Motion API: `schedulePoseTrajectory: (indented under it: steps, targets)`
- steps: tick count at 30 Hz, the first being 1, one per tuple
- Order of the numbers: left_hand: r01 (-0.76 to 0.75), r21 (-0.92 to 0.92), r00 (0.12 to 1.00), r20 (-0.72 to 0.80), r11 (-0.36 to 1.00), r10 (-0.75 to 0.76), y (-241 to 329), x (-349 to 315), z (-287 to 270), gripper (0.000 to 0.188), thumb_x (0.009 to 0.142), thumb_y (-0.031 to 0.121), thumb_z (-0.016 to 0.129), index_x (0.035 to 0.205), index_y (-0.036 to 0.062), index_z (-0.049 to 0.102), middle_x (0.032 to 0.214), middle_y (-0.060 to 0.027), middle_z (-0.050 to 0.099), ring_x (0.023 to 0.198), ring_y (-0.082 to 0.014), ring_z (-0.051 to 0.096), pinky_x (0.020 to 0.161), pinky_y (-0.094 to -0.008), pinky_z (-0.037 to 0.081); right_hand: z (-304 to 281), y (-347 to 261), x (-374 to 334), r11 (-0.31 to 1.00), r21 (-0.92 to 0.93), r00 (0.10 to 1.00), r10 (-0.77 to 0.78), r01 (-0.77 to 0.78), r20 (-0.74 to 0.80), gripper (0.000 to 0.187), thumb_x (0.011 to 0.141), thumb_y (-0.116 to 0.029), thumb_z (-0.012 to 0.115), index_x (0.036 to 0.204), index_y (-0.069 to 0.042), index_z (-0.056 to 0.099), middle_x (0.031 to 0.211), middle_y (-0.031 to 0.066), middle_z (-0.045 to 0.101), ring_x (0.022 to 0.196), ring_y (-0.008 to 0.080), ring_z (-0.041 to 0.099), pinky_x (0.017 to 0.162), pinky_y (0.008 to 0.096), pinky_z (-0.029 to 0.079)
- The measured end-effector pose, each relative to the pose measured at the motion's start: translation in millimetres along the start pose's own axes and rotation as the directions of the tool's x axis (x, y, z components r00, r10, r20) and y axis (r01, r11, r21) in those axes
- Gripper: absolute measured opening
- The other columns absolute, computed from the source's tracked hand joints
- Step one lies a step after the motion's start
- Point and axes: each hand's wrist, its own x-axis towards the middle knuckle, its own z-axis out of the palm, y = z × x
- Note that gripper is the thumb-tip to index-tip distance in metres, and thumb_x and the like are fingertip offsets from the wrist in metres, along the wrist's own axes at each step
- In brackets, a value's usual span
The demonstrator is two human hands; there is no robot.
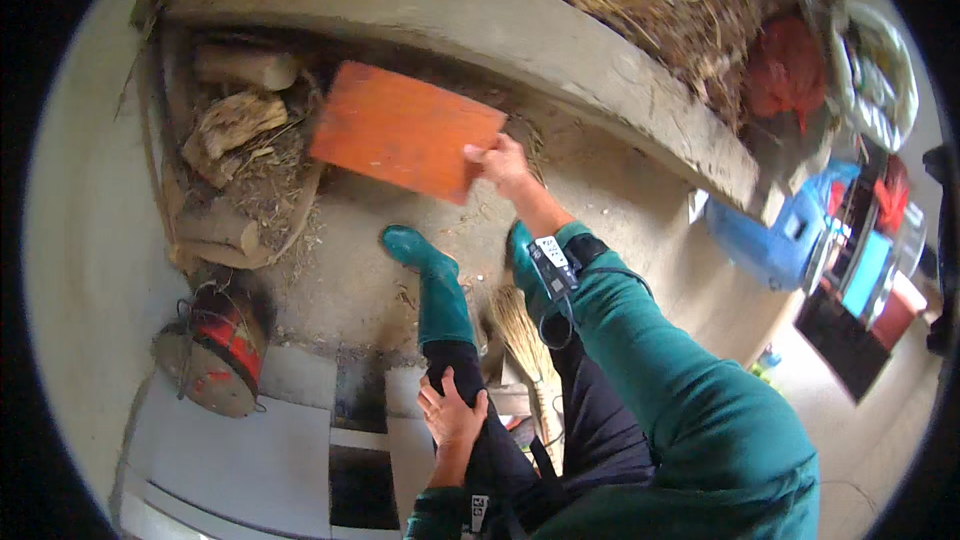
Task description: The person sweeps a concrete floor with a straw broom and uses a metal dustpan to collect debris. They move a bucket and a bowl of vegetables to clear the area, then sweep dust and straw into the dustpan. The person also picks up a brick and a wooden board, places them aside, and continues sweeping before carrying the bucket out of the room.
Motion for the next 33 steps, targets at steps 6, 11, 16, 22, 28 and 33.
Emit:
schedulePoseTrajectory:
  steps: [6, 11, 16, 22, 28, 33]
  targets:
    - [0.001, 0.118, 1.000, 0.019, 0.993, -0.003, 35.3, -6.8, -6.5, 0.068, 0.077, 0.040, 0.070, 0.134, 0.0155, 0.042, 0.138, -0.0258, 0.031, 0.122, -0.0454, 0.036, 0.098, -0.0519, 0.041, -21.8, -55.1, -118.3, 0.986, 0.143, 0.986, 0.062, -0.084, 0.157, 0.047, 0.078, -0.008, 0.076, 0.120, -0.006, 0.055, 0.106, 0.0071, 0.064, 0.091, 0.0203, 0.065, 0.067, 0.0344, 0.056]
    - [0.004, 0.226, 0.997, 0.073, 0.974, -0.021, 57.6, -7.8, -5.9, 0.070, 0.078, 0.042, 0.069, 0.136, 0.0153, 0.041, 0.140, -0.0266, 0.029, 0.124, -0.0455, 0.035, 0.098, -0.0513, 0.040, -228.4, -49.2, -189.8, 0.991, -0.134, 0.999, 0.005, -0.009, -0.035, 0.052, 0.078, -0.010, 0.077, 0.123, 0.000, 0.054, 0.103, 0.0100, 0.067, 0.086, 0.0160, 0.064, 0.071, 0.0335, 0.055]
    - [0.012, 0.343, 1.000, 0.019, 0.939, -0.020, 72.6, -5.8, 1.8, 0.069, 0.077, 0.041, 0.071, 0.134, 0.0174, 0.042, 0.130, -0.0235, 0.037, 0.119, -0.0438, 0.040, 0.095, -0.0510, 0.042, -421.4, 30.7, -240.0, 0.975, -0.212, 0.928, -0.011, -0.073, -0.372, 0.028, 0.074, -0.013, 0.079, 0.090, -0.002, 0.059, 0.090, 0.0078, 0.065, 0.076, 0.0152, 0.062, 0.066, 0.0303, 0.053]
    - [0.013, 0.404, 1.000, -0.008, 0.915, -0.011, 87.0, -2.2, -1.7, 0.067, 0.076, 0.039, 0.070, 0.133, 0.0156, 0.042, 0.129, -0.0237, 0.038, 0.120, -0.0432, 0.038, 0.097, -0.0507, 0.040, -562.3, 120.9, -257.2, 0.713, 0.625, 0.619, 0.344, 0.317, -0.706, 0.029, 0.082, -0.013, 0.073, 0.106, -0.006, 0.059, 0.095, 0.0077, 0.067, 0.085, 0.0219, 0.066, 0.069, 0.0377, 0.057]
    - [0.011, 0.501, 1.000, 0.008, 0.865, -0.017, 101.1, 5.4, -3.4, 0.065, 0.075, 0.037, 0.069, 0.131, 0.0150, 0.043, 0.132, -0.0246, 0.036, 0.120, -0.0440, 0.037, 0.099, -0.0506, 0.038, -599.9, 206.5, -133.3, -0.071, 0.522, 0.510, 0.356, 0.850, -0.783, 0.030, 0.094, -0.012, 0.056, 0.118, 0.006, 0.054, 0.112, 0.0197, 0.062, 0.103, 0.0333, 0.060, 0.095, 0.0452, 0.051]
    - [-0.043, 0.488, 0.998, -0.015, 0.872, 0.057, 100.9, 4.3, 1.2, 0.066, 0.074, 0.037, 0.070, 0.130, 0.0155, 0.044, 0.132, -0.0248, 0.036, 0.120, -0.0443, 0.037, 0.099, -0.0503, 0.038, -597.9, 224.2, -7.2, -0.297, 0.704, 0.753, 0.405, 0.645, -0.519, 0.015, 0.094, -0.005, 0.043, 0.081, -0.001, 0.049, 0.072, 0.0097, 0.052, 0.060, 0.0205, 0.051, 0.079, 0.0518, 0.058]
